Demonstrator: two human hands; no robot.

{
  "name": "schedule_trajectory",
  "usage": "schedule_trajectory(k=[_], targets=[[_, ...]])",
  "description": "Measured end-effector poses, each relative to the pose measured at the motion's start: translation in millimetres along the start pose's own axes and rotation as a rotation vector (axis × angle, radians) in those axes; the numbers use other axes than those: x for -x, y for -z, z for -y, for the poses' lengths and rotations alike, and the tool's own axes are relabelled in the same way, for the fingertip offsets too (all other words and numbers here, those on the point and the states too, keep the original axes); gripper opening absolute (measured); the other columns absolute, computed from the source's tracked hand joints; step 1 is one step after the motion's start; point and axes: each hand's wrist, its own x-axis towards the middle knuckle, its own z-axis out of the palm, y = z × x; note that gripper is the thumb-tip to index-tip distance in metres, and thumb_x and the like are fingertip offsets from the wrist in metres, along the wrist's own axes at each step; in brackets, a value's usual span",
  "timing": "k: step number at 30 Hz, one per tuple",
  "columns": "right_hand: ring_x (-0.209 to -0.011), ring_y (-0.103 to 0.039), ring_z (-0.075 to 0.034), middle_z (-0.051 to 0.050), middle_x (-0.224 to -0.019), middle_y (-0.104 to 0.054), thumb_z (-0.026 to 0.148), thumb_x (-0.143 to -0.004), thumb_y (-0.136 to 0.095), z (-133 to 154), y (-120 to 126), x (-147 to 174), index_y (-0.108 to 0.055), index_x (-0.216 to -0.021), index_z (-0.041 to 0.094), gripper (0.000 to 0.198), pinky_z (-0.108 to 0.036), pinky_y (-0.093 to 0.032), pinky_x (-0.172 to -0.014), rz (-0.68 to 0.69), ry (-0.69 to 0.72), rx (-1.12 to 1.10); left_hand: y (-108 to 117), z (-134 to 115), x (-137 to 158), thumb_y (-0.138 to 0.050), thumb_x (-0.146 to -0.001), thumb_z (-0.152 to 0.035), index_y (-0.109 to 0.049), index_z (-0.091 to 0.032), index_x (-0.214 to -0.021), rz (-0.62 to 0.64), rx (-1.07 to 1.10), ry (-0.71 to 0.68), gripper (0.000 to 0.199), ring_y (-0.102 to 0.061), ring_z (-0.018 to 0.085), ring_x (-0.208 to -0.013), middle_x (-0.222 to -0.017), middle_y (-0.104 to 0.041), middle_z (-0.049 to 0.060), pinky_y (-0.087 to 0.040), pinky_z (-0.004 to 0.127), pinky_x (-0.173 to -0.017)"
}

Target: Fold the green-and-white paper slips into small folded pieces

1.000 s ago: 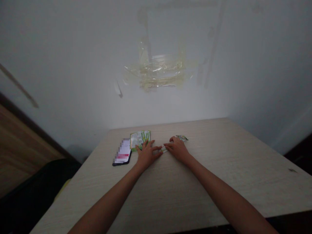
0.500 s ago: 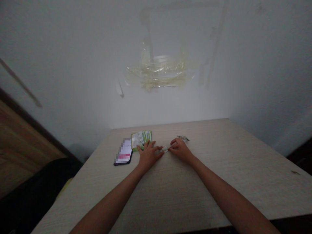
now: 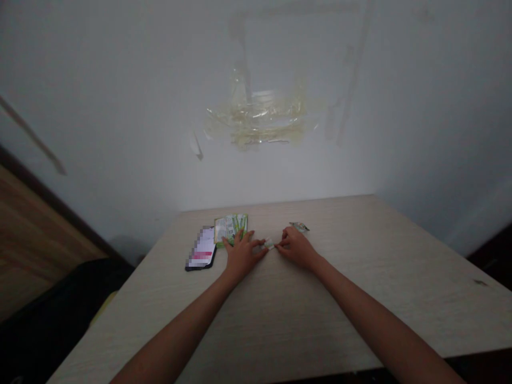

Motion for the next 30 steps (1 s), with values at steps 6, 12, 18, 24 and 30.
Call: schedule_trajectory(k=[6,12,18,24,30], targets=[[-0.091,-0.052,-0.023,-0.01,-0.092,-0.057,0.034,-0.087,-0.061,7,1,0,-0.077,-0.082,0.021,0.021,-0.038,-0.043,-0.084,-0.044,-0.02,0.117,0,1,-1,-0.048,-0.086,-0.062,-0.065,-0.047,-0.113,0.013,0.037,-0.031,0.036,-0.023,0.036,-0.14,-0.144,-0.048,-0.005,0.002,0.076,-0.105],[-0.094,-0.052,-0.024,-0.01,-0.095,-0.057,0.034,-0.089,-0.059,5,-5,-2,-0.077,-0.088,0.022,0.022,-0.041,-0.042,-0.086,-0.08,-0.041,0.117,-5,5,-3,-0.05,-0.086,-0.06,-0.069,-0.044,-0.106,-0.022,0.048,-0.046,0.032,-0.025,0.035,-0.14,-0.143,-0.049,-0.005,0.002,0.075,-0.106],[-0.097,-0.051,-0.023,-0.008,-0.096,-0.056,0.034,-0.088,-0.061,-5,-13,0,-0.077,-0.095,0.026,0.019,-0.042,-0.041,-0.09,-0.123,-0.036,0.004,-8,3,-2,-0.054,-0.083,-0.061,-0.069,-0.04,-0.102,-0.057,0.06,-0.024,0.033,-0.028,0.036,-0.138,-0.14,-0.051,-0.004,0.001,0.078,-0.104],[-0.099,-0.052,-0.021,-0.008,-0.101,-0.056,0.032,-0.087,-0.064,-1,-11,1,-0.077,-0.089,0.027,0.015,-0.039,-0.041,-0.093,-0.081,0.017,-0.106,-7,0,-3,-0.057,-0.082,-0.058,-0.067,-0.036,-0.104,-0.048,0.047,0.004,0.033,-0.028,0.035,-0.137,-0.14,-0.051,-0.001,0.0,0.077,-0.104],[-0.097,-0.053,-0.021,-0.008,-0.099,-0.057,0.033,-0.085,-0.065,1,-13,0,-0.078,-0.085,0.025,0.014,-0.039,-0.043,-0.09,-0.104,-0.019,-0.063,-6,1,-6,-0.057,-0.082,-0.057,-0.066,-0.035,-0.105,-0.02,0.045,-0.014,0.033,-0.027,0.036,-0.138,-0.141,-0.05,-0.001,-0.003,0.078,-0.103]])
